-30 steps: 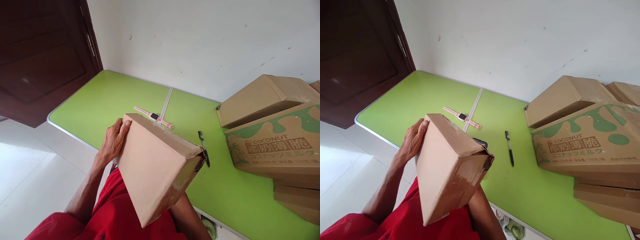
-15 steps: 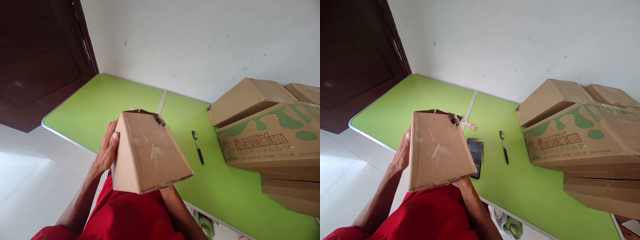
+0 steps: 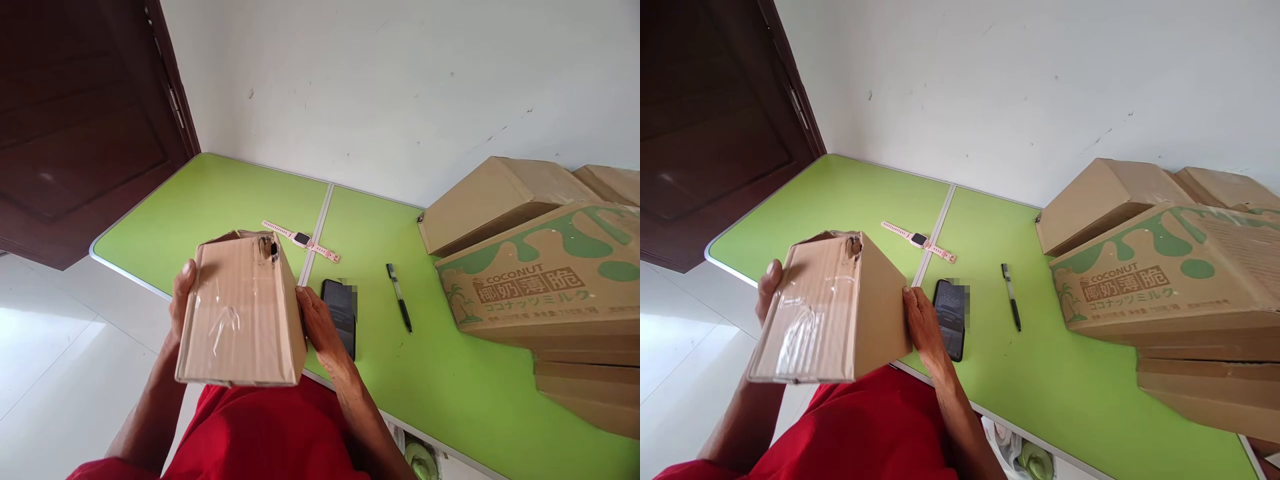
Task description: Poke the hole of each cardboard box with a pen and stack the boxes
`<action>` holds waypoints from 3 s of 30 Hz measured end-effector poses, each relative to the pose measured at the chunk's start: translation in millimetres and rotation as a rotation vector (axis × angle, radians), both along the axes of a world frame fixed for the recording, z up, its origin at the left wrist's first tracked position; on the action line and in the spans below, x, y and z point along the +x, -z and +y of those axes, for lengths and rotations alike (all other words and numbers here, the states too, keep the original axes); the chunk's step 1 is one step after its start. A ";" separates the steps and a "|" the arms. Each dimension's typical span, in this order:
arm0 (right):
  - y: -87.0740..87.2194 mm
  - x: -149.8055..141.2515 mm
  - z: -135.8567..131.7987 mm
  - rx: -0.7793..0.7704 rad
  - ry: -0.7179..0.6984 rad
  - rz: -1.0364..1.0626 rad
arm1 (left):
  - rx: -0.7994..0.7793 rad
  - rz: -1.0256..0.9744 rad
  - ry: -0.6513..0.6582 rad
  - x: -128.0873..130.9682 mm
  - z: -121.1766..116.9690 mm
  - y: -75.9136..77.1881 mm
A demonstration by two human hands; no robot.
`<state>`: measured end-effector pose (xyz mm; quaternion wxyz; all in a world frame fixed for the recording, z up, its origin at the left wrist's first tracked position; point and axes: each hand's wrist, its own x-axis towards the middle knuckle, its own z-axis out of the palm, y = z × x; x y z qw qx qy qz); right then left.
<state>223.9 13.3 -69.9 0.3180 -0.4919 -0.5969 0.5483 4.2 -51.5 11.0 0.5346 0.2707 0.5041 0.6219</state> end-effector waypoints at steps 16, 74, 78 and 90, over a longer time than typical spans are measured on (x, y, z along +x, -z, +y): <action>-86.4 6.7 -23.5 -0.018 -0.067 0.229 | 0.059 0.605 -0.019 10.0 -58.1 -43.5; -135.5 -7.5 -70.3 0.623 -0.129 -0.085 | 0.406 1.386 0.308 -20.2 -46.5 -69.3; -136.3 -7.5 -70.1 0.596 -0.123 -0.095 | 0.390 1.410 0.304 -17.0 -42.4 -71.4; -118.2 66.4 -18.2 0.292 0.184 -0.252 | 0.223 1.215 0.304 -2.0 -43.0 -82.1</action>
